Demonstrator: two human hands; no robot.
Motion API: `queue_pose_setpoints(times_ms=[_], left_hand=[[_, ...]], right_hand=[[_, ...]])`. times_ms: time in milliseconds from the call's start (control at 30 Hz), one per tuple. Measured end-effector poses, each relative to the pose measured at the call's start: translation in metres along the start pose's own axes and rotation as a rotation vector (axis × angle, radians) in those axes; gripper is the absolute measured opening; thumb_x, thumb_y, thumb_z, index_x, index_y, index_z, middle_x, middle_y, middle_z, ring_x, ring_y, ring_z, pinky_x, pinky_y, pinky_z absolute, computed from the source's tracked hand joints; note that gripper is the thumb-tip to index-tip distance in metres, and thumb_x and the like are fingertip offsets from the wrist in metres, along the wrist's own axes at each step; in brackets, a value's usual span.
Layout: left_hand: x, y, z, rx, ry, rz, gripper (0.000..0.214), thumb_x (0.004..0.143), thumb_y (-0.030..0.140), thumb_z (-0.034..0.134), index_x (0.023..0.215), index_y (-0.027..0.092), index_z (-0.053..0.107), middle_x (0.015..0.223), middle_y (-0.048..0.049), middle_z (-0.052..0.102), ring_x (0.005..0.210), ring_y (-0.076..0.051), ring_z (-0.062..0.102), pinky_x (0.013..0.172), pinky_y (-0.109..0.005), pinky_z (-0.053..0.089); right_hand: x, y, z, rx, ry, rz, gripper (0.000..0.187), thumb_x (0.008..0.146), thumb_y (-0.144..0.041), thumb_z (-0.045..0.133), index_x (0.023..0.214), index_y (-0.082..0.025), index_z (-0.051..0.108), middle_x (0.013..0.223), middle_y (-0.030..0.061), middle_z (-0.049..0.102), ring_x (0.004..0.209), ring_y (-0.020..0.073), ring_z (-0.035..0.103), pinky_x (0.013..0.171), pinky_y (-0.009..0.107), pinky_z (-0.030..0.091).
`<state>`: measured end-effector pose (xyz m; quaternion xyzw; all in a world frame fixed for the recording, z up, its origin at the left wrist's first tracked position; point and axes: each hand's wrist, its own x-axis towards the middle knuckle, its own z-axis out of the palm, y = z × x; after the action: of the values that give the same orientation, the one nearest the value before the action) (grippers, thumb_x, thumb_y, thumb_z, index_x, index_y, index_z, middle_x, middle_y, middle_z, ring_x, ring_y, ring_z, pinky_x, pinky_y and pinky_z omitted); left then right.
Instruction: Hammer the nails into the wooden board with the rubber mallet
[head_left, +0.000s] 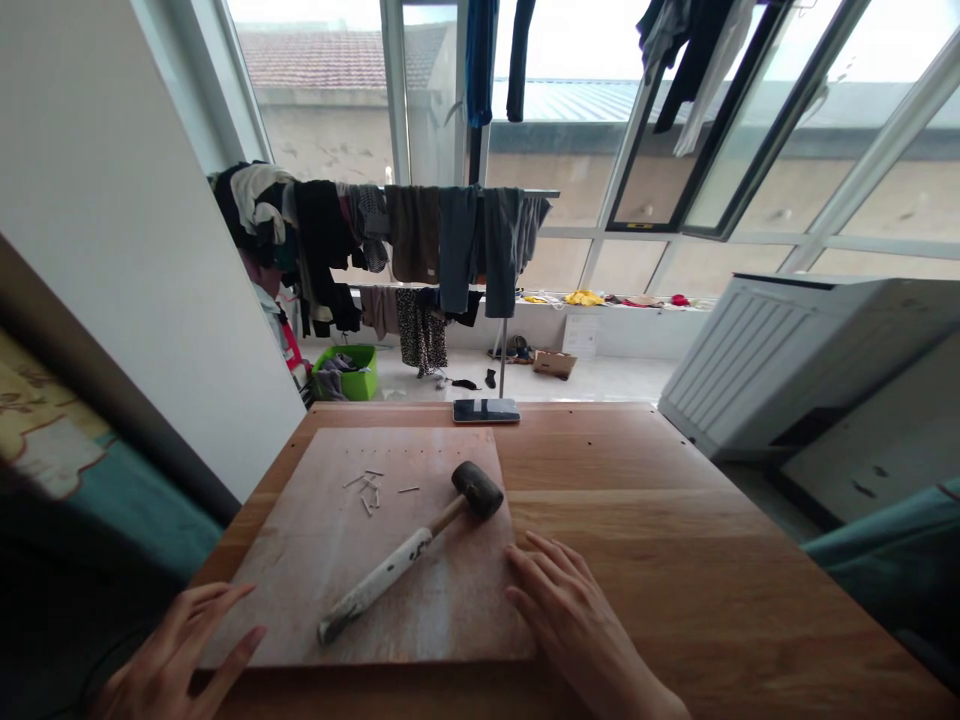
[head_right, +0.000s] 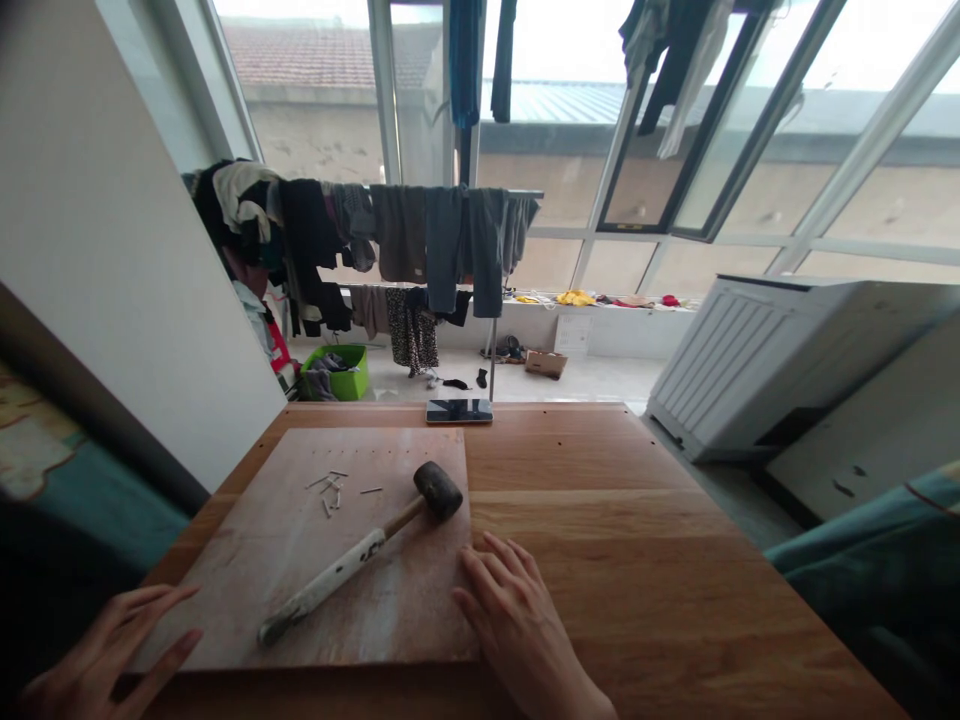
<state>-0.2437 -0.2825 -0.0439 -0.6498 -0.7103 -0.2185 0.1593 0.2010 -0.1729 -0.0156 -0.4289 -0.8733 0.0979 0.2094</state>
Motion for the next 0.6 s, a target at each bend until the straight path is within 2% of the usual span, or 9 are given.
queue_pose_setpoints(times_ms=[100,233,333,433,533,600], left_hand=[[0.014,0.04,-0.003,-0.081,0.009,0.136,0.045,0.092,0.062,0.045,0.111,0.028,0.068,0.109,-0.0028,0.07,0.082,-0.019,0.074,0.062,-0.023,0.059],[0.033,0.087,-0.001,-0.191,0.002,0.26,0.04,0.094,0.059,0.046,0.11,0.03,0.069,0.109,-0.0017,0.072,0.082,-0.018,0.074,0.073,-0.023,0.06],[0.048,0.11,0.007,-0.22,-0.039,0.281,0.039,0.095,0.057,0.045,0.106,0.029,0.07,0.106,-0.0023,0.074,0.083,-0.02,0.074,0.072,-0.026,0.059],[0.067,0.136,0.015,-0.248,-0.069,0.253,0.04,0.097,0.055,0.043,0.099,0.026,0.07,0.097,-0.0047,0.074,0.082,-0.023,0.071,0.074,-0.033,0.057],[0.086,0.18,0.016,-0.384,-0.194,0.278,0.035,0.097,0.05,0.046,0.102,0.024,0.068,0.098,-0.0068,0.072,0.09,-0.024,0.07,0.081,-0.035,0.055],[0.095,0.216,0.015,-0.51,-0.397,0.337,0.03,0.098,0.046,0.048,0.11,0.024,0.065,0.101,-0.0067,0.072,0.089,-0.022,0.07,0.081,-0.032,0.055]], right_hand=[[-0.019,0.029,-0.01,0.025,0.041,0.115,0.03,0.101,-0.037,0.048,0.126,-0.026,0.063,0.124,0.0063,0.07,0.121,0.0249,0.061,0.103,0.044,0.05],[-0.043,0.07,-0.023,0.055,0.094,0.289,0.029,0.101,-0.04,0.046,0.116,-0.027,0.067,0.115,0.0059,0.073,0.107,0.0242,0.068,0.094,0.041,0.055],[-0.059,0.096,-0.029,0.048,0.185,0.39,0.031,0.1,-0.045,0.046,0.112,-0.026,0.068,0.113,0.0075,0.074,0.105,0.0258,0.069,0.094,0.042,0.056],[-0.069,0.11,-0.031,0.035,0.271,0.435,0.034,0.1,-0.046,0.044,0.114,-0.025,0.067,0.115,0.0091,0.073,0.106,0.0266,0.069,0.094,0.042,0.056],[-0.073,0.111,-0.029,0.008,0.313,0.442,0.035,0.1,-0.046,0.043,0.116,-0.024,0.066,0.115,0.0089,0.073,0.106,0.0261,0.069,0.093,0.04,0.057],[-0.073,0.108,-0.026,-0.019,0.322,0.44,0.036,0.1,-0.046,0.043,0.117,-0.024,0.065,0.114,0.0086,0.072,0.106,0.0256,0.069,0.093,0.04,0.057]])
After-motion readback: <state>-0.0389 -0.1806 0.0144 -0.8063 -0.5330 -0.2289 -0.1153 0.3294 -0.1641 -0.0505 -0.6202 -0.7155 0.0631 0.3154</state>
